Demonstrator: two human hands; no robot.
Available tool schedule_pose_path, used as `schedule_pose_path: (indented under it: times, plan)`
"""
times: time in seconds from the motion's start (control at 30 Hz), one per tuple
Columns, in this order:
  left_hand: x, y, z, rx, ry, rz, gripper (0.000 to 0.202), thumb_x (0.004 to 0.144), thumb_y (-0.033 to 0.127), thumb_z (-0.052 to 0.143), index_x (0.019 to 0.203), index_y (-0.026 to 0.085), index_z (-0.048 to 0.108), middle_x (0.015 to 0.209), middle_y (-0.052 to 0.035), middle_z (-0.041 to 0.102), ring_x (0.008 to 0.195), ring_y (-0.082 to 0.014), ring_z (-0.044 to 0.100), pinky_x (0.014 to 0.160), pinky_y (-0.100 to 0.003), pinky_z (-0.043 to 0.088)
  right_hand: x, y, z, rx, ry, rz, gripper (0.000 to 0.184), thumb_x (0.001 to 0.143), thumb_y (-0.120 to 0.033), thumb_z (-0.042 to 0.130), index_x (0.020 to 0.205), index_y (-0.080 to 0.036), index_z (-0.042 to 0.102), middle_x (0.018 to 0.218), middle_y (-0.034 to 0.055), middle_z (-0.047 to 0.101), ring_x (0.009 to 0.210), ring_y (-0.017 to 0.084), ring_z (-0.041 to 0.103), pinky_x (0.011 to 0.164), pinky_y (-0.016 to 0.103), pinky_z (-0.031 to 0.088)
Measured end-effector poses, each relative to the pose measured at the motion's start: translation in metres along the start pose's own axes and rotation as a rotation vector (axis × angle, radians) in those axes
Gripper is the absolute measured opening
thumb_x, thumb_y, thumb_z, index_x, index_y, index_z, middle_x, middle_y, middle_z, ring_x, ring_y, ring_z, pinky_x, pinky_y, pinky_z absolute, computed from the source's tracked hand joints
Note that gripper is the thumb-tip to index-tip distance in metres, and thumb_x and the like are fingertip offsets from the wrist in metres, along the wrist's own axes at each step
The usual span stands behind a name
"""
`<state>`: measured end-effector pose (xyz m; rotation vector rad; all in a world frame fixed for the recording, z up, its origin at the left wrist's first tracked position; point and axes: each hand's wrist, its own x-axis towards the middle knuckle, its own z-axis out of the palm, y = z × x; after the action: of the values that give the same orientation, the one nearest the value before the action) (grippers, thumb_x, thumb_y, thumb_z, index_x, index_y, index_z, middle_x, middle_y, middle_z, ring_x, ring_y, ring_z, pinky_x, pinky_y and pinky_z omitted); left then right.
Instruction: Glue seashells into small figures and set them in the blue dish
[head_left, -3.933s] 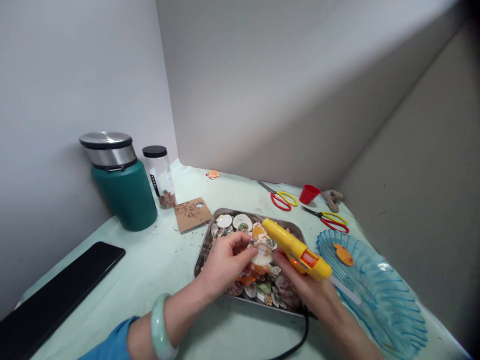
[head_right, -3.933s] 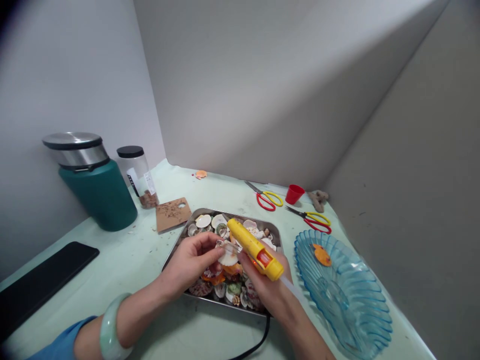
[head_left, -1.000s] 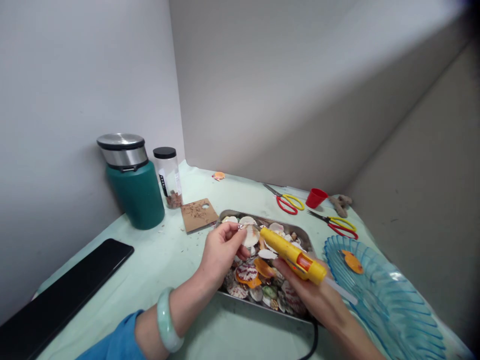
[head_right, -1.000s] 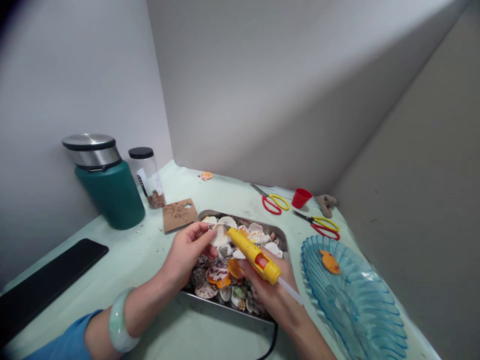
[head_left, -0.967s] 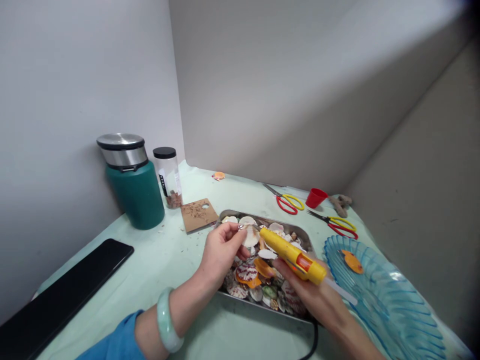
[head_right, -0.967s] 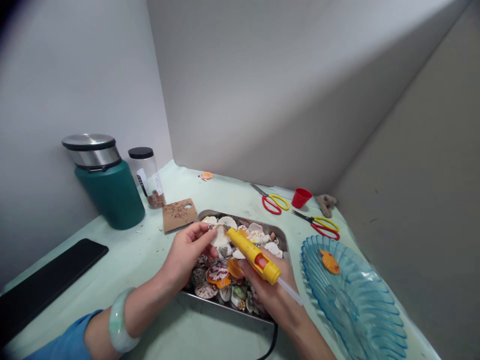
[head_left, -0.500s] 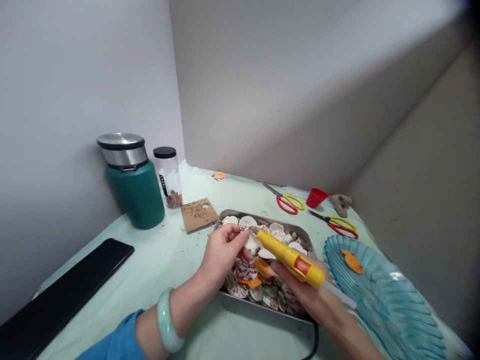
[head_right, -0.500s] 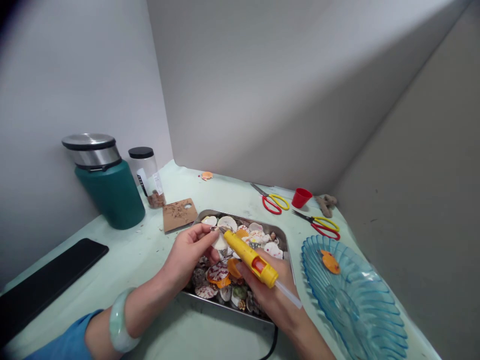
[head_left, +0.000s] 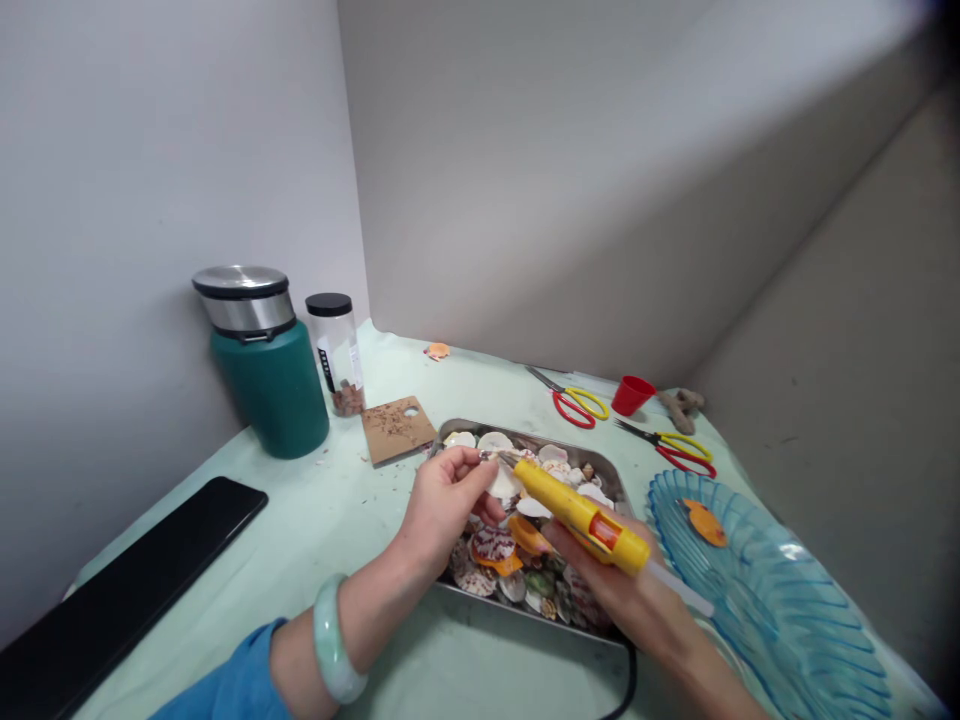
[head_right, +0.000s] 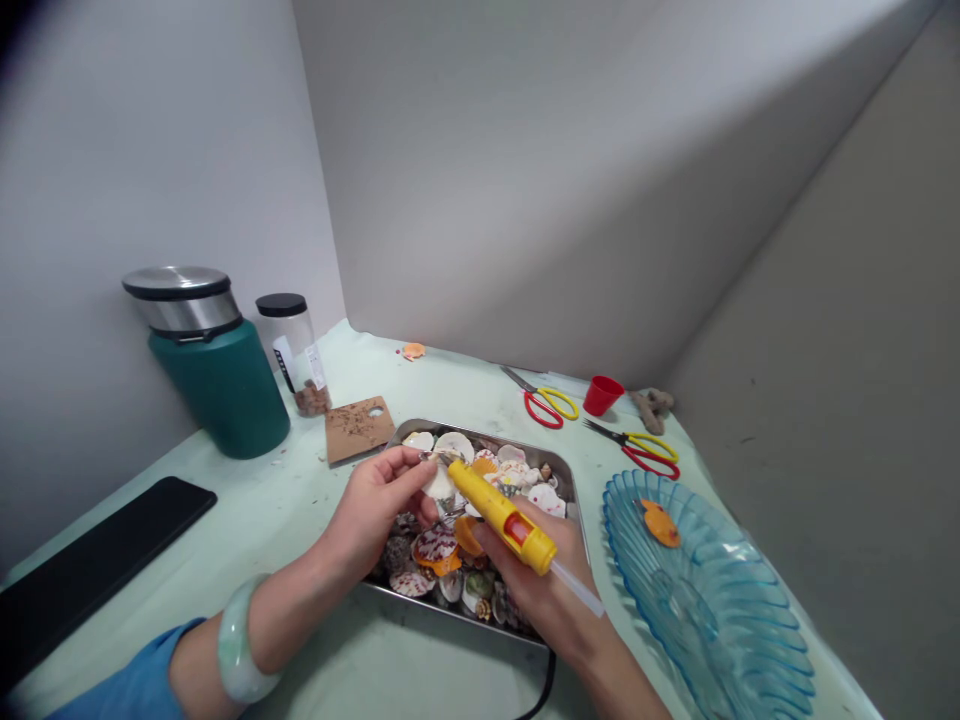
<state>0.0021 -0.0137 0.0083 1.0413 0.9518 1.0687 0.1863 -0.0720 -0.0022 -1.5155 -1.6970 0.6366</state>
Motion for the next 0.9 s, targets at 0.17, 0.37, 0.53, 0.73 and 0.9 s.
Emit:
schedule_pose_path:
  times: [0.17,0.37,0.53,0.73,0.9]
  plan:
    - [0.0006,-0.0013,-0.0006,0.008,-0.016,-0.008,0.025,0.076,0.039,0.065,0.078,0.016,0.053,0.046,0.0001,0.061,0.04,-0.0096,0.053,0.045,-0.018,0.043,0.0005,-0.0026,-0.0003,-0.03,-0.019,0.022,0.025,0.083,-0.044,0.058,0.08,-0.02,0.062,0.07,0.0002,0.062,0.066,0.018,0.058,0.059,0.028,0.048]
    - [0.0014,-0.0012,0.0002,0.03,-0.016,-0.004,0.023,0.075,0.037,0.064,0.079,0.016,0.056,0.046,0.0002,0.06,0.041,-0.0105,0.053,0.045,-0.019,0.045,0.0004,-0.0033,0.0005,-0.006,-0.009,0.012,0.027,0.084,-0.045,0.057,0.077,-0.02,0.061,0.069,0.0008,0.062,0.065,0.017,0.058,0.059,0.028,0.047]
    - [0.0014,-0.0012,0.0012,0.067,0.015,0.046,0.022,0.074,0.035,0.064,0.08,0.015,0.059,0.046,0.0014,0.059,0.043,-0.0106,0.054,0.046,-0.019,0.046,0.0,-0.0013,0.001,-0.015,0.007,0.011,0.025,0.084,-0.044,0.057,0.08,-0.019,0.062,0.07,0.001,0.063,0.065,0.017,0.059,0.057,0.027,0.047]
    - [0.0007,-0.0005,0.0017,0.081,0.079,0.076,0.022,0.073,0.034,0.066,0.08,0.014,0.06,0.048,0.0015,0.059,0.045,-0.0105,0.055,0.047,-0.018,0.045,0.0013,0.0006,0.0017,0.007,0.028,-0.009,0.026,0.082,-0.046,0.056,0.074,-0.022,0.06,0.06,-0.0009,0.059,0.052,0.015,0.054,0.045,0.025,0.044]
    - [0.0022,-0.0022,0.0001,0.088,0.088,0.098,0.022,0.076,0.035,0.064,0.081,0.014,0.058,0.047,0.0012,0.06,0.044,-0.0092,0.053,0.048,-0.018,0.044,0.0022,0.002,0.0024,0.004,0.074,-0.017,0.026,0.081,-0.047,0.056,0.072,-0.023,0.059,0.059,-0.0009,0.058,0.053,0.016,0.053,0.047,0.027,0.046]
